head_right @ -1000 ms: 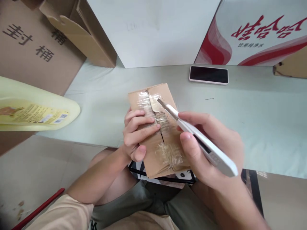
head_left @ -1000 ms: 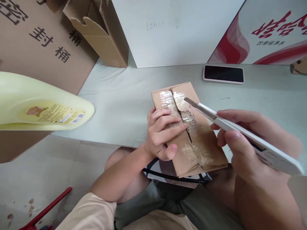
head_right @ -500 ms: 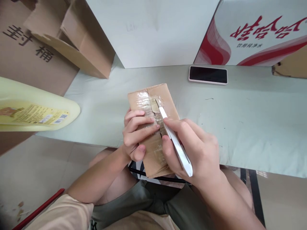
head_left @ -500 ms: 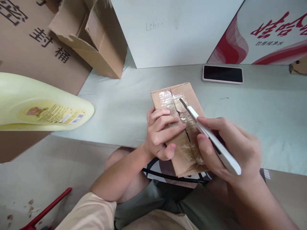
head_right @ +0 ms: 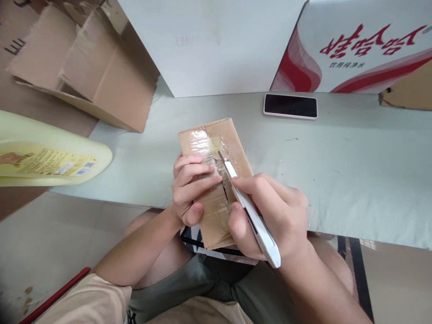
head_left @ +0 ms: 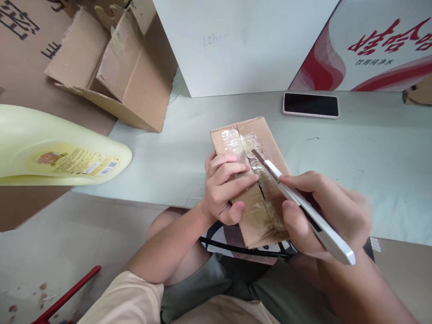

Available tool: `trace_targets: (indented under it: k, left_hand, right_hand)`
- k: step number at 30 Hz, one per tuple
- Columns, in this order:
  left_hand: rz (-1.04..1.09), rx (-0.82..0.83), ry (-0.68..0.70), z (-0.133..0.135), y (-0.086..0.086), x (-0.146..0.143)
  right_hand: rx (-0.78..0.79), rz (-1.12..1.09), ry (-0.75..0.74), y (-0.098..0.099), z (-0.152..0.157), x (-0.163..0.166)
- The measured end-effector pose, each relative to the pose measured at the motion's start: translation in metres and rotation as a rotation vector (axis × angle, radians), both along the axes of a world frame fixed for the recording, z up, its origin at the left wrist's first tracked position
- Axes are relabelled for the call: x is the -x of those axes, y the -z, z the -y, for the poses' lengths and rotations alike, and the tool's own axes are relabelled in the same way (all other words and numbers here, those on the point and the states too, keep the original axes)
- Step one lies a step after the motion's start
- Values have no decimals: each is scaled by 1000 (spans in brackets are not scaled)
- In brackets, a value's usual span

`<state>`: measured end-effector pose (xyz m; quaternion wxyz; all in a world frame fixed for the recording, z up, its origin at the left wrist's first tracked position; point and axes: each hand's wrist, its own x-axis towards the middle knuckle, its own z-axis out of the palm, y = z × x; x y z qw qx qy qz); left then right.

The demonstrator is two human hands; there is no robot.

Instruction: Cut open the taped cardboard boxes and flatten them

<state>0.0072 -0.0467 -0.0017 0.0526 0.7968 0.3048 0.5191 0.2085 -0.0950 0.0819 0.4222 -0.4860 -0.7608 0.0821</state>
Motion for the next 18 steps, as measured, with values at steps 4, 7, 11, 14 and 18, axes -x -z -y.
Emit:
trace_targets:
  k: [4, 7, 11, 14, 18]
  left_hand:
    - [-2, 7, -3, 1, 0, 0]
    - [-18, 20, -8, 2, 0, 1]
    - [-20, 15, -15, 2, 0, 1]
    - [-26, 15, -21, 1, -1, 2]
    - [-17, 12, -17, 1, 0, 1]
  right_hand:
    - [-2, -22, 22, 1, 0, 0]
    - [-29, -20, 19, 1, 0, 0]
    - [-29, -42, 19, 1, 2, -1]
    - [-4, -94, 25, 4, 7, -2]
    - [78, -293, 89, 14, 17, -4]
